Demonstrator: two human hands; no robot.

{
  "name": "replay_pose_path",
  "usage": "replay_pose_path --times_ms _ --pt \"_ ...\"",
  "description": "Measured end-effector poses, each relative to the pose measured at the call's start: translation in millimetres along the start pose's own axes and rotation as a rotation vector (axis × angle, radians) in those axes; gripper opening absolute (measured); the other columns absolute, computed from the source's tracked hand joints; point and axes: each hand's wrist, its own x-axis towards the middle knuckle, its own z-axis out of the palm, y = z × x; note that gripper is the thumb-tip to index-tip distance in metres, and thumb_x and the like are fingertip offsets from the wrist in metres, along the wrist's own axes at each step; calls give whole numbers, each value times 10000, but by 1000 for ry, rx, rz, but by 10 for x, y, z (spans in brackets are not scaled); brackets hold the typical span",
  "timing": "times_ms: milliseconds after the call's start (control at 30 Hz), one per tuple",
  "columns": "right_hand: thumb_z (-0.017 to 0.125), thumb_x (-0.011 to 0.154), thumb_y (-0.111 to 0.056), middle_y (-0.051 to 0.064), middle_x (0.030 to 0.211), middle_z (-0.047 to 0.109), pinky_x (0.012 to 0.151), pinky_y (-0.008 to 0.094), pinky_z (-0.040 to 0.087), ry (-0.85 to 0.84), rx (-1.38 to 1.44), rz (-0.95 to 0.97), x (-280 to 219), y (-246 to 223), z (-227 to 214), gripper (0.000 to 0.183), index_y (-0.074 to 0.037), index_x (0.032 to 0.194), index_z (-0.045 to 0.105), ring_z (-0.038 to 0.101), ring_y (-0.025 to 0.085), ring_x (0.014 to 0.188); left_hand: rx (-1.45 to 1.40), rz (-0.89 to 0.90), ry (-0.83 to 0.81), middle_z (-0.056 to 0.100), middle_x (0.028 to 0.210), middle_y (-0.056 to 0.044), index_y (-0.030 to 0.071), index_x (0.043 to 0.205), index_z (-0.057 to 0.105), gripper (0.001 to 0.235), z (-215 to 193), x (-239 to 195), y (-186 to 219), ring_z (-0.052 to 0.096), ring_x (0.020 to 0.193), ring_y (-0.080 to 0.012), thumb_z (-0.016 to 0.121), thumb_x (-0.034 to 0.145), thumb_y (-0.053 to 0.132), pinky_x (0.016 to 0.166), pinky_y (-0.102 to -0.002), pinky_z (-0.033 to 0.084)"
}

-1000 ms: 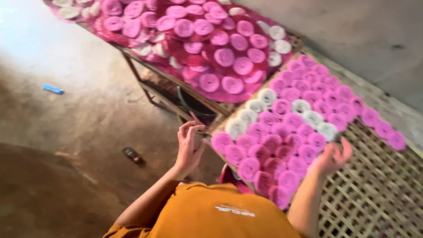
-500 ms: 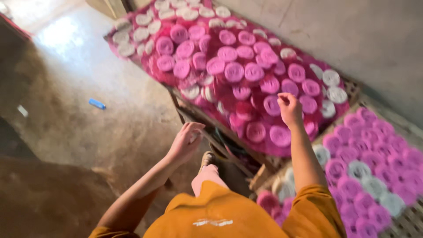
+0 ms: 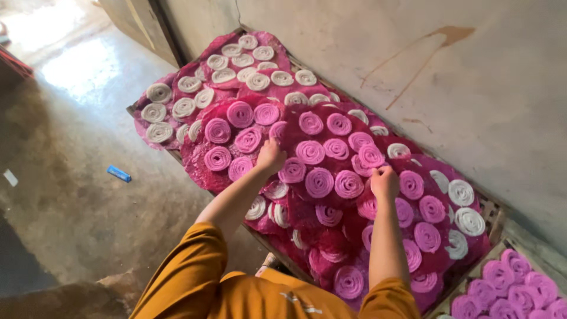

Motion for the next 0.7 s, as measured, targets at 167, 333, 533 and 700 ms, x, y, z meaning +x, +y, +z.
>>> replay_pose_path --times_ms 167,333,533,700 --pt "721 878 -257 219 987 735 772 543 532 111 -26 -52 7 -145 -5 286 -36 1059 720 691 441 918 188 34 25 742 929 -213 52 1224 523 447 36 153 188 711 924 -419 648 937 372 965 -545 480" --pt "632 1029 -139 233 1007 724 801 511 543 290 192 -300 -48 -785 -353 148 -5 1063 686 700 433 952 45 217 183 740 806 -173 163 1124 633 184 -378 296 373 713 771 -401 569 1026 306 737 -555 523" --pt "576 1053 -110 224 1020 699 826 491 541 341 314 -416 -508 -1763 -168 140 13 1093 631 683 414 939 -256 396 177 771 929 -121 166 1110 672 180 -1541 582 -307 748 750 -320 553 976 164 628 -448 573" --pt "564 1022 -149 190 1021 689 821 468 520 147 409 -180 -1372 -2454 747 162 -23 1112 610 673 393 942 -66 381 114 716 916 -200 123 1090 668 168 -2218 834 -1423 680 853 -421 645 996 261 690 -540 507"
